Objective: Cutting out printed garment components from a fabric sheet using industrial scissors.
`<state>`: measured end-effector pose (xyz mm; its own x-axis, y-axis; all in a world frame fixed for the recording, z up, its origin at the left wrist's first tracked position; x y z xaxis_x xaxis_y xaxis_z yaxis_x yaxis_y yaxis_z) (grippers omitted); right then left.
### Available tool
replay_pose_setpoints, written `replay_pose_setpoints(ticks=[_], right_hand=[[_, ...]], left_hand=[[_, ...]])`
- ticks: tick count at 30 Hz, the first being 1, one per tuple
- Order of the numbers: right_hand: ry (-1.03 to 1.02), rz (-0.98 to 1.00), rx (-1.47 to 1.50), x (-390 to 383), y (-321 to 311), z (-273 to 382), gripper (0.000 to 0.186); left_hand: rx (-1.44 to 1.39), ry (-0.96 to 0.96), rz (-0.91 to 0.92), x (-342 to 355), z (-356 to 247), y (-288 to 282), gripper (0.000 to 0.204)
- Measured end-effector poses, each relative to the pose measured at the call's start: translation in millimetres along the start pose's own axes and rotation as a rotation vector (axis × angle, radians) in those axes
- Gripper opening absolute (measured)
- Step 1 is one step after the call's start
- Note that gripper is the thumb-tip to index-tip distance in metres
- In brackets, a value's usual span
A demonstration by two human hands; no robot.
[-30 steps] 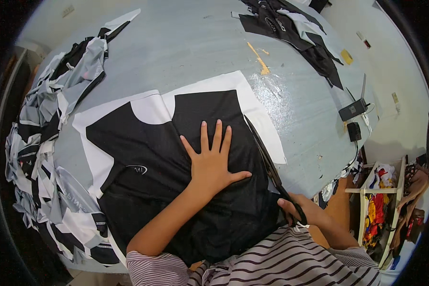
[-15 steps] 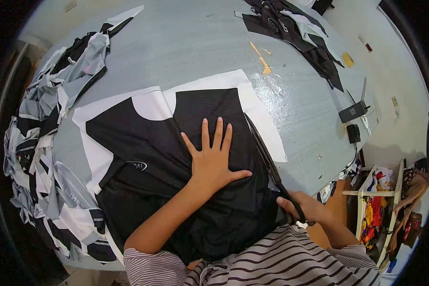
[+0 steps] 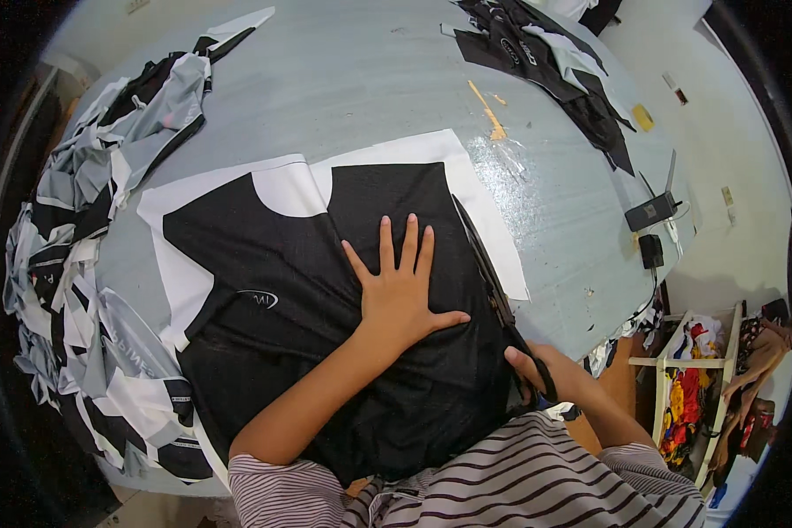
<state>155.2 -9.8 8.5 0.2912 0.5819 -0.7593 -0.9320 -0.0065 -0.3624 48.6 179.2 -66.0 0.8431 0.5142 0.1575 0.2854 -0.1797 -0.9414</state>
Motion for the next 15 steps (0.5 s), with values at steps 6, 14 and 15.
replay_pose_setpoints(ticks=[6,14,15], right_hand=[[-0.008,-0.028,-0.03,2.9,0.4,-5.4,0.065],[-0.005,0.004,-0.081,6.0,-4.1,-2.5,0.068],[0.01,-0.011,-0.083,8.1,-4.8,-2.2,0.069]], left_hand=[[-0.01,-0.009,0.006,-0.2,-0.1,-0.9,0.122],[-0.033,-0.023,-0.004,-1.2,-1.3,-2.3,0.119],[-0.032,-0.022,-0.006,-1.2,-1.7,-2.8,0.12]])
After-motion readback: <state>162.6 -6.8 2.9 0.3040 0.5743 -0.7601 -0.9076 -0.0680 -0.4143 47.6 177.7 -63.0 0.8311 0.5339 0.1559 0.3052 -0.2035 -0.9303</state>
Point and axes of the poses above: each hand's wrist, its own x-axis towards the middle knuckle, its own y-axis out of the palm, z = x × y, the point moved 3 cm from there along x, towards the middle knuckle, and after that the axes turned 2 degrees about -z, right-handed, at the moved point
